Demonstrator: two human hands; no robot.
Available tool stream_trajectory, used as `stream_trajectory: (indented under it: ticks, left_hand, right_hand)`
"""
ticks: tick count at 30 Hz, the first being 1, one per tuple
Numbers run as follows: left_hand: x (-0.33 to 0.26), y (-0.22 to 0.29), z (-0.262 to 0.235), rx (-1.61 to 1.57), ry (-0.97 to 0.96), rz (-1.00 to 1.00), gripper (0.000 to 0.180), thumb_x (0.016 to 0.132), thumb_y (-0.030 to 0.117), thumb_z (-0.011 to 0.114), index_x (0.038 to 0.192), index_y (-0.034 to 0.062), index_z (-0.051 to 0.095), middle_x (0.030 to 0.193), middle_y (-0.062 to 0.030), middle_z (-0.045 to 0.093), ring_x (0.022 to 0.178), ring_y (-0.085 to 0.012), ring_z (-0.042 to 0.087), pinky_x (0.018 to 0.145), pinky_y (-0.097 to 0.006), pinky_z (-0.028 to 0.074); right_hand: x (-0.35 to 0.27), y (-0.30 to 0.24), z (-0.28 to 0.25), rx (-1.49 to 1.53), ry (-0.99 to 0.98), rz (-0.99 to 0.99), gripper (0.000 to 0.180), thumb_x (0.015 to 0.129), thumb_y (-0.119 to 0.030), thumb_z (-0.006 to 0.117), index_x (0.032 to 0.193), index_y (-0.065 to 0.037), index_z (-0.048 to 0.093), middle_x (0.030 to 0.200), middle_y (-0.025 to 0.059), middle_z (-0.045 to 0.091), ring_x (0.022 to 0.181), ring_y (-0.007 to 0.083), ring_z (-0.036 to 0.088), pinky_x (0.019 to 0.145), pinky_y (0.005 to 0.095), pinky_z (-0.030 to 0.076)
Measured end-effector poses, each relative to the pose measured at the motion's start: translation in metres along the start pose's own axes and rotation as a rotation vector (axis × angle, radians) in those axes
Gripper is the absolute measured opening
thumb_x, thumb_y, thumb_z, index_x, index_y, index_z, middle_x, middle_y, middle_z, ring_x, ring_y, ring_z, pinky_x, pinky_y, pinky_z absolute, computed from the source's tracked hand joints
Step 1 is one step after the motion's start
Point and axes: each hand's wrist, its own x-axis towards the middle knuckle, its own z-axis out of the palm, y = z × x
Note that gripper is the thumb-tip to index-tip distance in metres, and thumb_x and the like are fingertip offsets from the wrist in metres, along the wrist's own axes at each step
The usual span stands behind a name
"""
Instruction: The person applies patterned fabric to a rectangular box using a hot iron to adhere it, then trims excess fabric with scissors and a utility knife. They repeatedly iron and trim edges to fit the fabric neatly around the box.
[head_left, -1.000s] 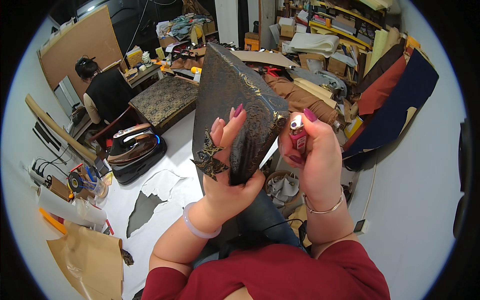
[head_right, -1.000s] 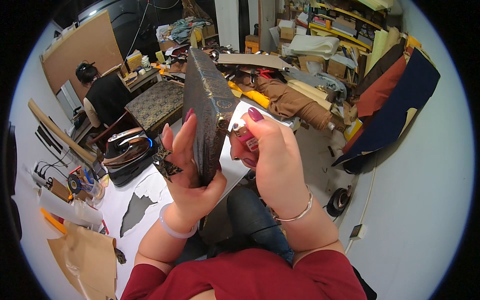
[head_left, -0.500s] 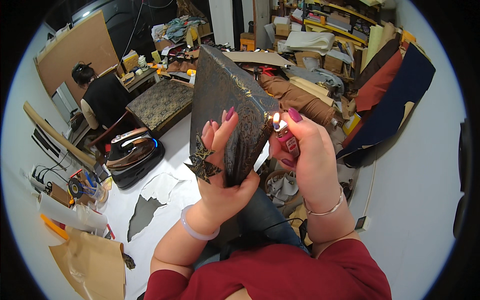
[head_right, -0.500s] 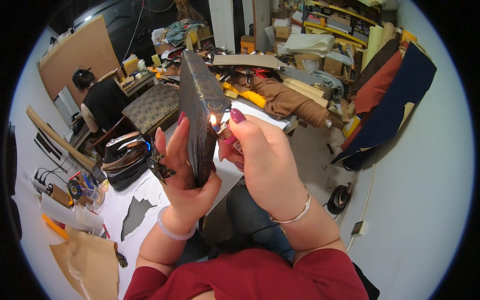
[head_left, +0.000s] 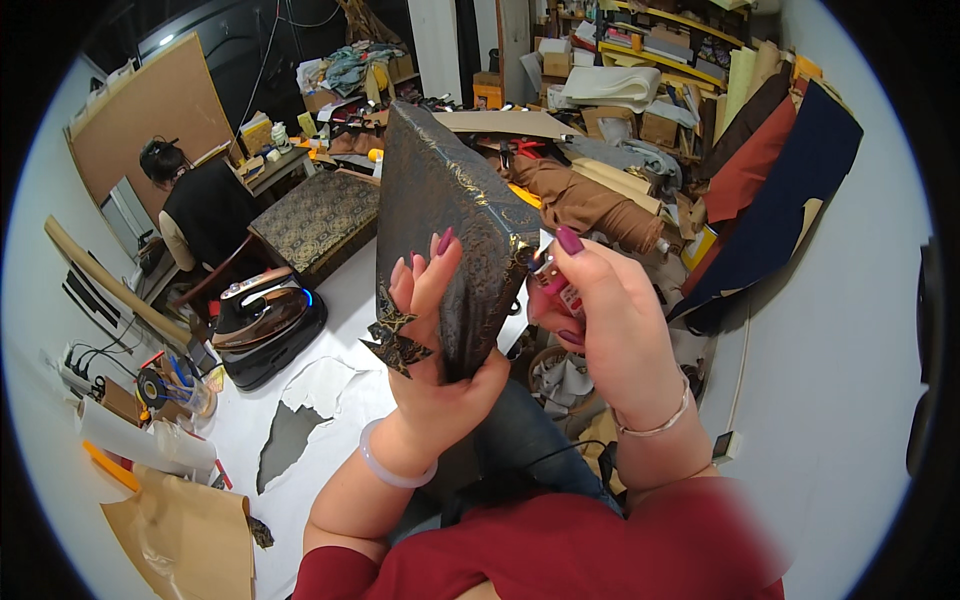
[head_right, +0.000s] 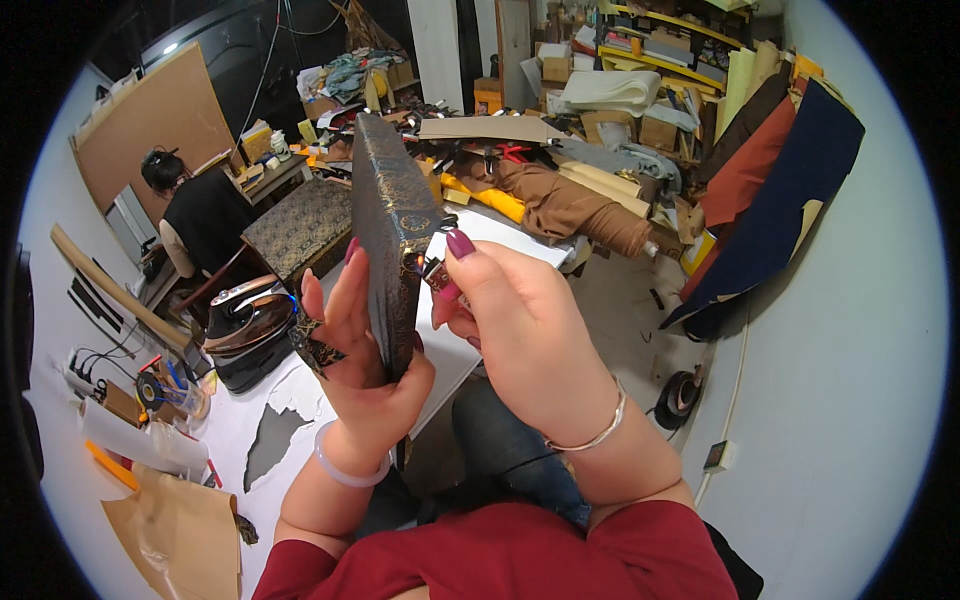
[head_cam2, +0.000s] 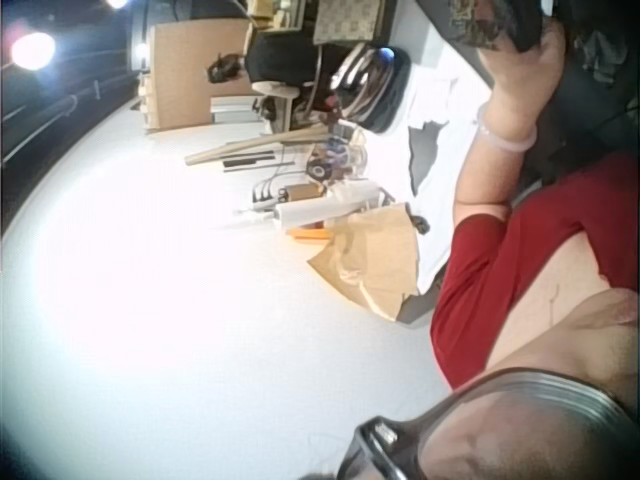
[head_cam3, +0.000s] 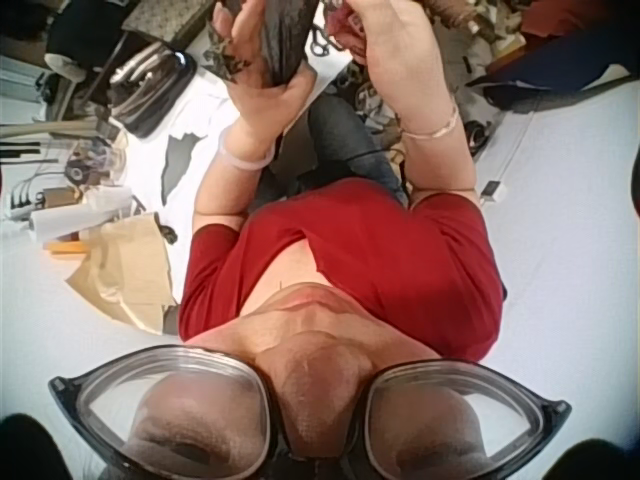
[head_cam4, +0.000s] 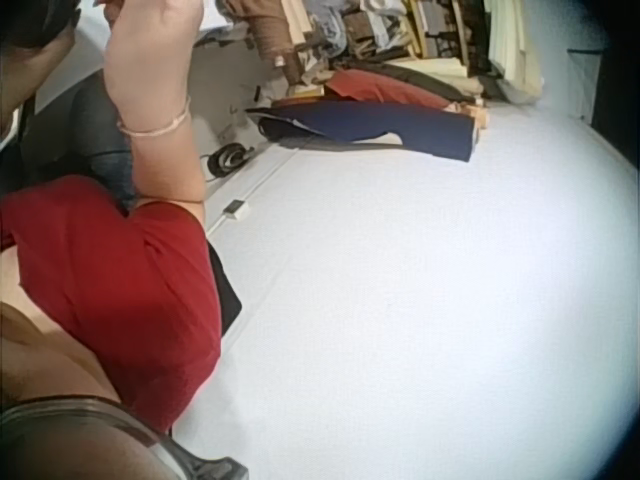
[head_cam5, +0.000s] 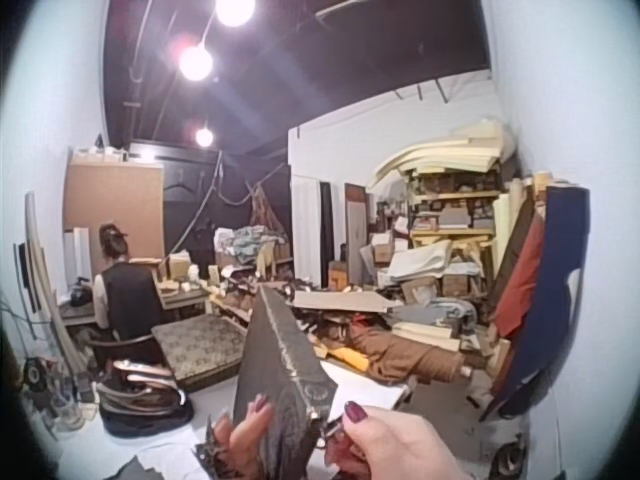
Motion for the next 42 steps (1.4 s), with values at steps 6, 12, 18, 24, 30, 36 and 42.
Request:
stream_trajectory:
  ticks: [6, 12, 18, 24, 30, 36, 42]
  left_hand:
    - [-0.004, 0.0, -0.012, -0.044, 0.028, 0.003, 0.094, 0.069, -0.012, 0.057, 0.156, -0.0036, 0.023, 0.158, -0.022, 0.037, 0.153, -0.0377, 0.032, 0.126, -0.048, 0.021]
    - [-0.027, 0.001, -0.049, -0.056, 0.272, -0.124, 0.097, 0.075, -0.013, 0.057, 0.158, 0.0021, 0.009, 0.159, -0.0231, 0.034, 0.154, -0.0382, 0.032, 0.124, -0.046, 0.029]
    - [-0.079, 0.0, -0.1, 0.114, 0.417, -0.54, 0.047, 0.096, -0.003, 0.062, 0.142, -0.0028, 0.05, 0.133, -0.0104, 0.063, 0.122, -0.0203, 0.061, 0.106, -0.036, 0.046]
    - [-0.105, -0.013, -0.131, -0.033, 0.762, -0.617, 0.026, 0.101, 0.006, 0.065, 0.125, -0.0016, 0.062, 0.12, -0.006, 0.068, 0.109, -0.0147, 0.064, 0.097, -0.031, 0.05]
    - [-0.126, -0.004, -0.166, -0.019, 1.049, -0.598, 0.035, 0.092, -0.005, 0.064, 0.127, -0.0008, 0.063, 0.118, -0.0084, 0.071, 0.107, -0.0196, 0.068, 0.095, -0.033, 0.053]
    - [-0.147, 0.007, -0.193, -0.334, 1.33, -0.793, 0.029, 0.094, 0.005, 0.06, 0.122, 0.0003, 0.065, 0.115, -0.0088, 0.071, 0.108, -0.0223, 0.068, 0.095, -0.036, 0.055]
    - [-0.157, 0.022, -0.197, -0.54, 1.384, -0.785, 0.027, 0.097, 0.013, 0.058, 0.12, 0.0014, 0.066, 0.118, -0.0111, 0.072, 0.11, -0.0266, 0.069, 0.098, -0.041, 0.056]
  right_hand:
    - [0.026, 0.032, -0.059, -0.043, 0.118, -0.176, 0.042, 0.11, -0.035, 0.042, 0.097, -0.004, 0.067, 0.066, -0.0043, 0.05, 0.053, 0.005, 0.038, 0.049, 0.023, 0.027]
    - [0.116, 0.195, -0.103, -0.92, 0.151, 0.023, 0.03, 0.105, -0.019, 0.046, 0.115, 0.003, 0.064, 0.104, 0.0268, 0.068, 0.101, 0.0461, 0.065, 0.091, 0.05, 0.051]
    - [0.154, 0.303, -0.115, -1.256, 0.146, -0.003, 0.028, 0.104, -0.011, 0.047, 0.121, 0.004, 0.064, 0.109, 0.0279, 0.062, 0.102, 0.0435, 0.064, 0.089, 0.0513, 0.053]
    - [0.181, 0.348, -0.108, -1.501, 0.059, 0.038, 0.034, 0.101, -0.01, 0.052, 0.131, -0.001, 0.064, 0.114, 0.0195, 0.062, 0.107, 0.0377, 0.062, 0.095, 0.0482, 0.052]
    - [0.166, 0.345, -0.088, -1.35, 0.121, -0.142, 0.056, 0.099, -0.017, 0.063, 0.15, 0.001, 0.047, 0.151, 0.0264, 0.042, 0.142, 0.0424, 0.039, 0.119, 0.0482, 0.034]
    - [0.11, 0.341, -0.021, -0.277, -0.013, 0.057, 0.068, 0.105, -0.031, 0.062, 0.155, 0.006, 0.034, 0.157, 0.024, 0.041, 0.146, 0.0351, 0.041, 0.12, 0.0462, 0.035]
    - [0.043, 0.298, 0.032, 0.979, -0.561, 0.934, 0.1, 0.096, -0.077, 0.046, 0.155, 0.004, 0.034, 0.155, 0.0192, 0.047, 0.14, 0.0303, 0.048, 0.117, 0.0447, 0.04]
